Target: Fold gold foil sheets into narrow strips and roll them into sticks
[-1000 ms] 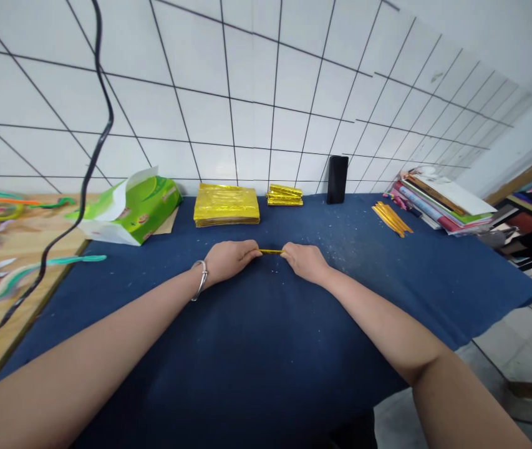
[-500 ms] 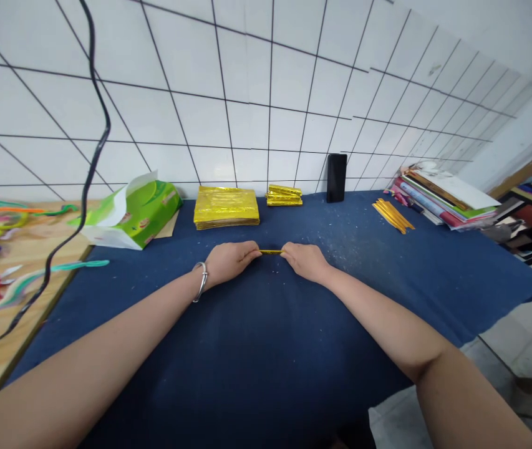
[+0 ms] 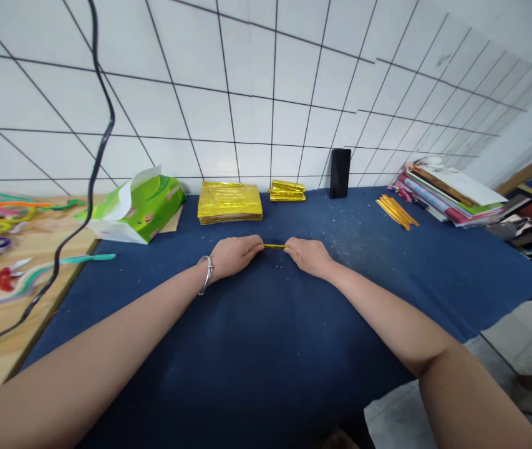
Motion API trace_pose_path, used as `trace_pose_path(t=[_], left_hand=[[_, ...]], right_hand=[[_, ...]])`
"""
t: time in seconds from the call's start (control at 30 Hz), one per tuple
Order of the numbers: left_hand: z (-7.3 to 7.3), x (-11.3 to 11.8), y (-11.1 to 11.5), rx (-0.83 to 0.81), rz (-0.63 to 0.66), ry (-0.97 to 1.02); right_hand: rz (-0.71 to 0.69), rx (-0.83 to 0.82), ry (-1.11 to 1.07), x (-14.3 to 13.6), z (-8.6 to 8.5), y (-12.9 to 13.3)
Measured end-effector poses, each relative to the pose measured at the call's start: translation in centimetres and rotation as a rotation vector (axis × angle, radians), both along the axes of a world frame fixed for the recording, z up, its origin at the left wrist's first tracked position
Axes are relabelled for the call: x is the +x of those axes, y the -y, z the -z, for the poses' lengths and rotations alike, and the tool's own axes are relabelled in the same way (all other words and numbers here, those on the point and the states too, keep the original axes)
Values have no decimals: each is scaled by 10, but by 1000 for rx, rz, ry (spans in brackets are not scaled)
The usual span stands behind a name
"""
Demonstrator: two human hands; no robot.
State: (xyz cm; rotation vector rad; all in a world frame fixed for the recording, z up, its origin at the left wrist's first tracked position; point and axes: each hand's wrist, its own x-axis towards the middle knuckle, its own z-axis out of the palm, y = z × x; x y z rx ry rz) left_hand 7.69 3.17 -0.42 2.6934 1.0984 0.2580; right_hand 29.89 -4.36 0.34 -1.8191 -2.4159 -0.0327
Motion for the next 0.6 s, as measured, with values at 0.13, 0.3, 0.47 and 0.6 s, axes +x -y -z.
trace_pose_path(t=[0.13, 0.3, 0.47, 0.6], left_hand=[[-1, 1, 1, -2, -7, -4], [-1, 1, 1, 22, -10, -4], [-1, 3, -2, 30, -6, -20], [-2, 5, -4, 29, -14, -44]], right_hand=[[8, -12, 7, -1, 0, 1], [-3, 15, 5, 0, 1, 0], [-1, 22, 11, 1, 1, 0], [16, 18, 10, 0, 1, -1]])
